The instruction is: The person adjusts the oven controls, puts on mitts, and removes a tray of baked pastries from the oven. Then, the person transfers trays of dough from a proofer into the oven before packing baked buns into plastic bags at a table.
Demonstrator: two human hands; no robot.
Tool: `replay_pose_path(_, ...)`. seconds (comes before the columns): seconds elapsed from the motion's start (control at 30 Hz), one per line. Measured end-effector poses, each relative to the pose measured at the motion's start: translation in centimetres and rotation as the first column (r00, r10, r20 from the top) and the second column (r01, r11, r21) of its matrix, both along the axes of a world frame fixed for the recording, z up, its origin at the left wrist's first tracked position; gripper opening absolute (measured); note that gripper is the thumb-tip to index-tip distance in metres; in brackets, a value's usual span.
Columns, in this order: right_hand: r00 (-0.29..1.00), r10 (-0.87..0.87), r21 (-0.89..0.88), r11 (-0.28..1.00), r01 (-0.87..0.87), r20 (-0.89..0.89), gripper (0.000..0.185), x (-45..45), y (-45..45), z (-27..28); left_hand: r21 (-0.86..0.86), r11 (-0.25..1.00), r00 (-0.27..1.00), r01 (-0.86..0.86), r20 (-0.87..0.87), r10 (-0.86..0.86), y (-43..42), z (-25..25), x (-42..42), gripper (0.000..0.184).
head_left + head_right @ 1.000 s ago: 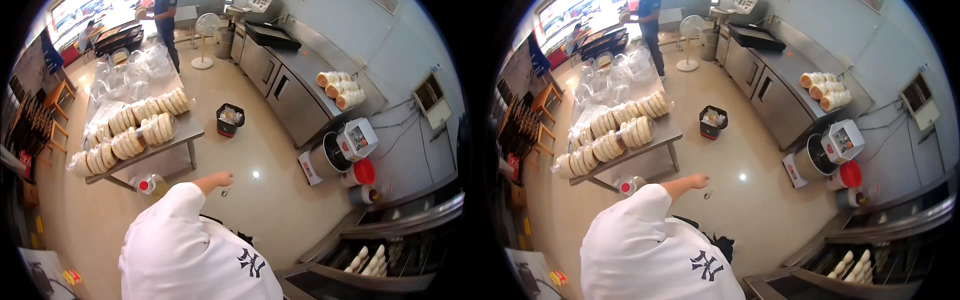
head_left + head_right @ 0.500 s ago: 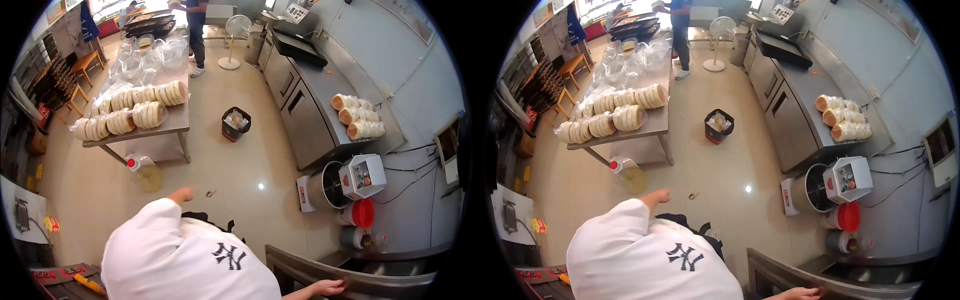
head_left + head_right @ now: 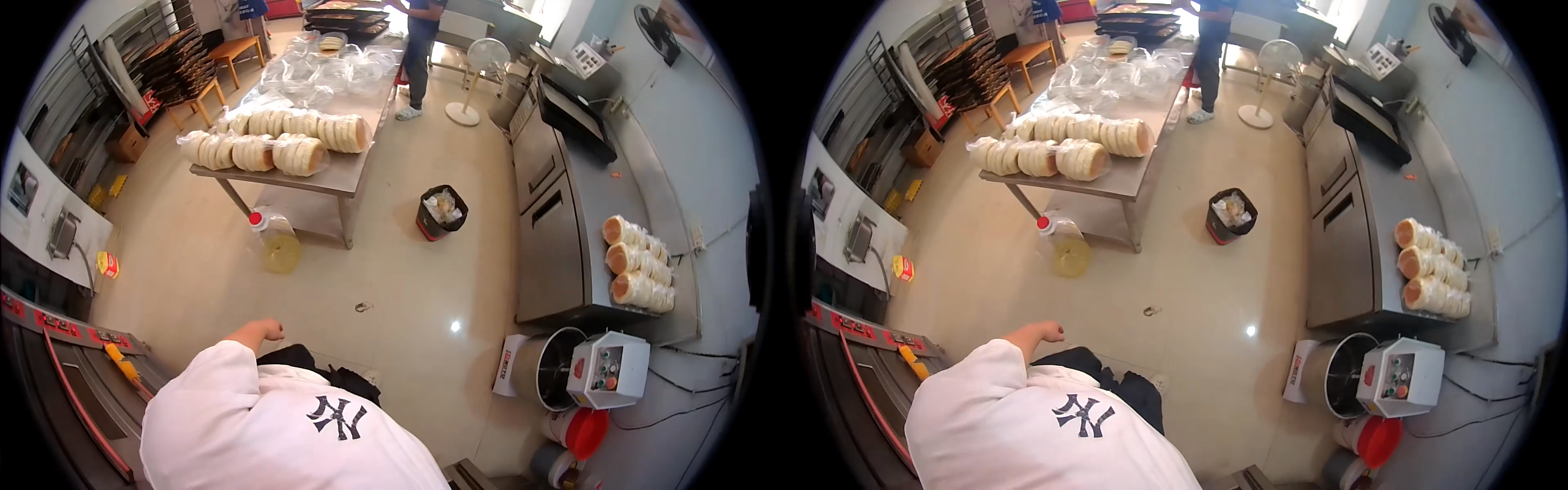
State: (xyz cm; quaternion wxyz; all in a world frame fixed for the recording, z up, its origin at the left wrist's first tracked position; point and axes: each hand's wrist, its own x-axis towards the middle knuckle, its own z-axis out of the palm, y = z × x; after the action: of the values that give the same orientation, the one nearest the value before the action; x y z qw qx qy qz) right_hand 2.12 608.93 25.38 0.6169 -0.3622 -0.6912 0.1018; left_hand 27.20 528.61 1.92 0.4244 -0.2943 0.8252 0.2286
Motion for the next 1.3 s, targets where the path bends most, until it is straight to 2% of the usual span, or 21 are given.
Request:
replay_pose_path(0.13,0.971,0.230,-0.150,0.964,-0.218,0.070,0.068,-4.9,-4.4,-4.8,0.020,0.992,0.969,-0.125,-0.214,0.126,-1.3,0.9,-2.7,0.052)
replay_pose_path(0.23,0.852,0.513,-0.385,0.811,-0.440,0.106,0.070,-8.5,-12.8,-9.4,0.129,0.984,0.884,-0.127,-0.434,0.171,-2.4,2.8,-3.8,0.050)
replay_pose_path(0.33,0.547,0.834,-0.720,0.422,-0.551,0.071,0.072,-9.8,-27.5,-16.7,0.276,0.937,0.759,-0.216,-0.556,0.339,-3.6,7.9,-2.5,0.057)
replay_pose_path(0.43,0.062,0.991,-0.957,-0.098,-0.272,-0.119,0.074,-5.0,-50.9,-21.7,0.437,0.836,0.496,-0.331,-0.673,0.548,-5.3,14.0,2.0,0.069)
replay_pose_path(0.53,-0.420,0.791,-0.896,-0.394,0.205,-0.444,0.077,9.4,-76.6,-24.0,0.397,0.818,0.426,-0.416,-0.710,0.561,-7.6,19.9,8.8,0.072)
replay_pose_path(0.6,-0.404,0.558,-0.647,-0.349,0.678,-0.725,0.072,22.1,-87.3,-15.7,0.429,0.788,-0.062,-0.442,-0.890,0.451,-9.1,22.1,13.5,0.068)
replay_pose_path(0.63,-0.337,0.482,-0.493,-0.243,0.835,-0.809,0.070,28.0,-90.9,-10.9,0.426,0.768,-0.058,-0.478,-0.888,0.456,-10.1,21.2,16.6,0.068)
replay_pose_path(0.7,-0.246,0.418,-0.285,-0.034,0.958,-0.875,0.067,37.1,-95.5,-2.8,0.015,0.762,-0.055,-0.647,-0.998,-0.027,-14.3,19.4,23.0,0.066)
replay_pose_path(0.73,-0.247,0.382,-0.252,0.039,0.967,-0.890,0.067,40.3,-97.1,-0.5,-0.130,0.698,-0.018,-0.704,-0.979,-0.201,-16.4,18.8,26.4,0.065)
replay_pose_path(0.8,-0.346,0.200,-0.327,0.121,0.937,-0.917,0.068,44.5,-100.0,0.5,-0.361,0.454,0.402,-0.815,-0.916,-0.006,-18.7,17.0,33.7,0.067)
replay_pose_path(0.83,-0.407,0.068,-0.396,0.128,0.909,-0.911,0.069,46.2,-101.4,0.1,0.229,0.486,-0.034,-0.843,-0.926,0.376,-20.5,12.8,37.5,0.065)
replay_pose_path(0.87,-0.505,-0.186,-0.528,0.108,0.842,-0.843,0.072,47.9,-102.4,-0.3,0.548,0.293,-0.330,-0.784,-0.766,0.551,-20.8,12.6,38.1,0.064)
replay_pose_path(0.9,-0.493,-0.343,-0.543,0.063,0.837,-0.800,0.067,49.4,-103.0,1.5,0.837,0.008,-0.688,-0.548,-0.456,0.564,-21.1,12.3,38.7,0.064)
replay_pose_path(0.93,-0.466,-0.497,-0.548,0.023,0.836,-0.732,0.063,50.7,-103.8,3.5,0.942,-0.225,-0.907,-0.247,-0.144,0.395,-21.4,12.1,39.2,0.064)
replay_pose_path(0.97,-0.444,-0.526,-0.546,0.045,0.837,-0.725,0.063,51.9,-105.7,2.7,0.957,-0.281,-0.951,-0.067,0.024,0.309,-23.4,12.8,39.5,0.064)
replay_pose_path(1.03,-0.657,-0.754,-0.530,-0.545,0.650,-0.030,0.057,54.3,-109.2,-0.4,0.948,-0.288,-0.917,0.136,0.231,0.326,-27.7,13.7,39.3,0.063)
replay_pose_path(1.07,-0.631,-0.775,-0.511,-0.534,0.674,-0.023,0.057,54.1,-111.7,-1.7,0.939,-0.290,-0.888,0.186,0.287,0.359,-30.2,14.3,39.4,0.063)
replay_pose_path(1.13,-0.678,-0.619,-0.500,-0.765,0.407,0.396,0.054,51.5,-118.0,-5.0,0.920,-0.298,-0.820,0.255,0.369,0.438,-35.0,15.2,39.6,0.062)
replay_pose_path(1.17,-0.655,-0.630,-0.478,-0.765,0.432,0.416,0.054,51.1,-121.3,-6.8,0.916,-0.302,-0.785,0.263,0.386,0.484,-37.6,15.9,39.9,0.062)
replay_pose_path(1.27,-0.811,-0.466,-0.618,-0.767,0.172,0.353,0.055,48.9,-133.2,-15.4,0.937,-0.277,-0.696,0.212,0.344,0.630,-45.8,19.6,39.0,0.061)
replay_pose_path(1.3,-0.854,-0.514,-0.853,-0.408,0.324,-0.078,0.055,49.2,-137.8,-19.8,0.959,-0.231,-0.682,0.165,0.280,0.675,-48.9,21.6,38.5,0.061)
